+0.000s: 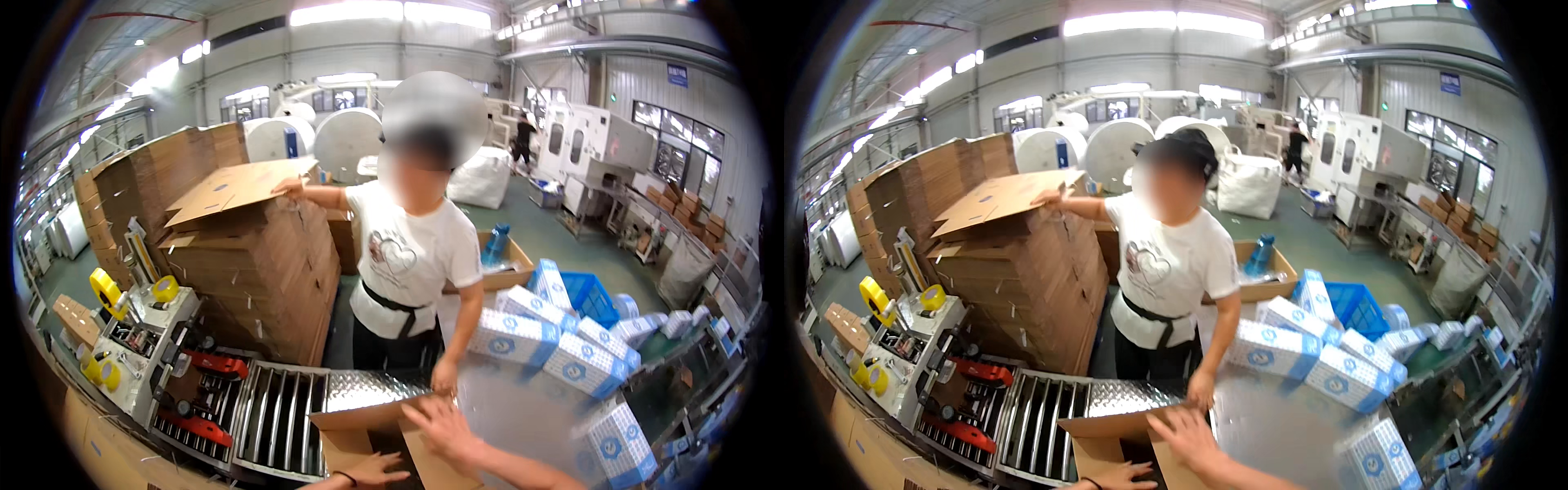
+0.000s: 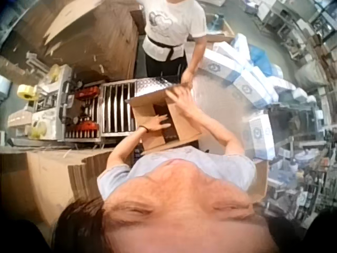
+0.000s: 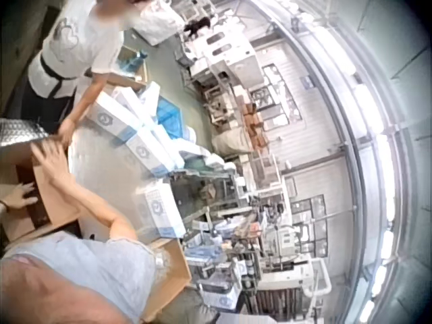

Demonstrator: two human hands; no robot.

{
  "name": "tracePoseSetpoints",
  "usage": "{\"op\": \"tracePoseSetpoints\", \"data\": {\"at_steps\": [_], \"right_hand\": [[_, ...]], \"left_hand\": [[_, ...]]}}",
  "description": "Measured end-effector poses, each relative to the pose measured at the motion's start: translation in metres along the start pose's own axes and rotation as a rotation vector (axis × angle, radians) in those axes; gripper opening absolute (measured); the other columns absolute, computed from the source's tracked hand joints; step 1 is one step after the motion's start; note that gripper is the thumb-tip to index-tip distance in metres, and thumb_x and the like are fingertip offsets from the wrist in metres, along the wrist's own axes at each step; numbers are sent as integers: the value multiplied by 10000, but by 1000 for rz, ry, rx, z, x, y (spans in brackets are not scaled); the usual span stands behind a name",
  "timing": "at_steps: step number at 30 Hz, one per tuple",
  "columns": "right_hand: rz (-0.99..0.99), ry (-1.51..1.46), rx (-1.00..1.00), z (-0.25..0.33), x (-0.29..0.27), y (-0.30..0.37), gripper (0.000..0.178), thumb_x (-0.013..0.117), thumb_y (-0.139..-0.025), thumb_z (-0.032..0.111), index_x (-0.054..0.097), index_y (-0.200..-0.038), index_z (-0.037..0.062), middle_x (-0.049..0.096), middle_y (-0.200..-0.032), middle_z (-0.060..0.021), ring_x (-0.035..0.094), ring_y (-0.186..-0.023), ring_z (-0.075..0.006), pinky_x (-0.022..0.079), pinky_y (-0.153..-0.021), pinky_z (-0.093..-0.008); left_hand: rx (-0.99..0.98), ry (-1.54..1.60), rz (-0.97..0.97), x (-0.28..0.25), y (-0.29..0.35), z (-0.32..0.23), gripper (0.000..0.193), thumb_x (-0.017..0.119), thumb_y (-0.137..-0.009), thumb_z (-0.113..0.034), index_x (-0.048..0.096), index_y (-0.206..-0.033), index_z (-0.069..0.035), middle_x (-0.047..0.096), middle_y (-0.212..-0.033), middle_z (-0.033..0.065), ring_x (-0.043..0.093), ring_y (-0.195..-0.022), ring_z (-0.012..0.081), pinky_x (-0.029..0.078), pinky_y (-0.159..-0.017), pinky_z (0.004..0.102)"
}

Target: The person packs blue and white patterned product boxes into larger brown cardboard boxes on a conveyor line. They place bubble wrap inside the boxes, arrange the product boxes, and then close the flaps of the cardboard boxes. The person also picks up and moves empty cardboard boxes from a stack.

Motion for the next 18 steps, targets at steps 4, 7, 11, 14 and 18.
{"op": "tracePoseSetpoints", "data": {"at_steps": [4,7,11,14,18], "right_hand": [[-134,152,-20,-15,12,24,873,796,-665,279,413,-1441,168,408,-1385,-102,353,-1331,-281,245,-1089,-555],[-193,-229,-51,-12,86,114,370,782,-774,268,666,-1093,121,687,-1082,-100,658,-979,-273,519,-866,-389],[227,-937,490,-60,81,121,276,640,-943,271,695,-1073,34,702,-1112,-89,676,-985,-213,542,-853,-354],[258,-1488,639,-87,66,81,393,511,-1008,316,652,-1157,-19,695,-1128,-110,670,-1009,-218,525,-906,-369],[-105,-2017,714,-73,49,63,445,396,-1046,309,549,-1267,-45,651,-1176,-188,632,-1105,-268,484,-980,-417]], "left_hand": [[474,-130,296,-14,57,-58,727,397,-982,-569,314,-1510,-77,259,-1573,197,222,-1456,384,174,-1189,512],[545,-180,51,66,100,-50,619,394,-1016,-430,292,-1521,-89,250,-1575,218,205,-1471,379,173,-1196,516],[227,-642,-584,-34,93,-137,678,537,-940,-487,403,-1461,-75,414,-1480,198,373,-1383,370,292,-1140,530],[100,-597,-738,-63,55,-66,723,535,-903,-621,445,-1444,-151,312,-1537,228,289,-1423,426,279,-1121,589],[47,-574,-673,-83,98,46,697,511,-936,-573,427,-1463,-125,297,-1534,263,267,-1426,435,252,-1156,527]]}}
Point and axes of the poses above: each hand's wrist, its own y-axis away from the middle knuckle, its own x-axis out of the palm, z = x × y, the point moved 1 cm from there along -y, towards the middle knuckle
